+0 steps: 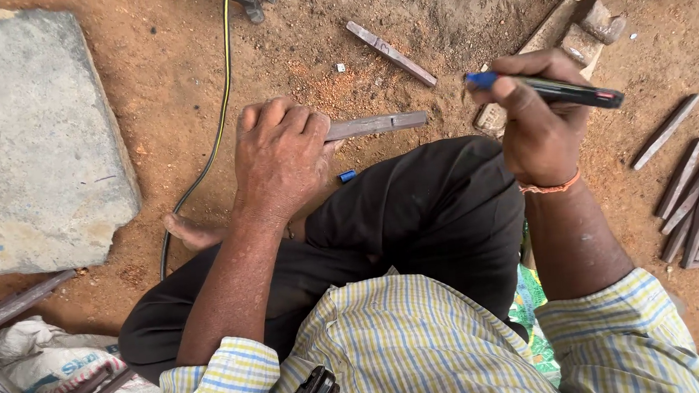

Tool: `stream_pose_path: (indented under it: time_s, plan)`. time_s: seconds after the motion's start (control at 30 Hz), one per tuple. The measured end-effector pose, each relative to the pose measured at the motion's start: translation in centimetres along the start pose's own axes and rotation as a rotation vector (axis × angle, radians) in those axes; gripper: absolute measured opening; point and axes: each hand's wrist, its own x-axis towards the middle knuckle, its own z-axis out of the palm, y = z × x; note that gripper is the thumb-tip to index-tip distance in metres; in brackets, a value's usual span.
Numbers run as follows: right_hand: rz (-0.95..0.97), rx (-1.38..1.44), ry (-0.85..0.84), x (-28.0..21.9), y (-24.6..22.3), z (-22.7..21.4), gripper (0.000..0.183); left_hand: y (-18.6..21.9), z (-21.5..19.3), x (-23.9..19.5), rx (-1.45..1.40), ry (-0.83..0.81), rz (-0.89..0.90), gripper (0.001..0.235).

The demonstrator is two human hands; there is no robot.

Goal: The recorder uses a tape measure and marker to measure and mark metal components for assembly.

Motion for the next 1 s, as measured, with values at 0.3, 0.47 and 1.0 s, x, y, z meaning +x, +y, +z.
stream_pose_path:
  time_s: [0.3,0.47,1.0]
  plan:
    - [0.208,0.416,0.272,-5.9,5.4,2.3,0.024,-4.5,-3.8,-3.5,-0.062,0.040,-0.062,0.038]
    - [0.180,0.246,0.076,-6.5,5.3,3.7,0.023,-5.9,-3.6,-5.4,-0.151,0.108,-0.075,0.035]
    - [-0.342,-0.135,-0.175,-3.6,-0.7,4.2,0.027,-1.6,-2.9,-2.5,-0.129,0.099,-0.109,0.034]
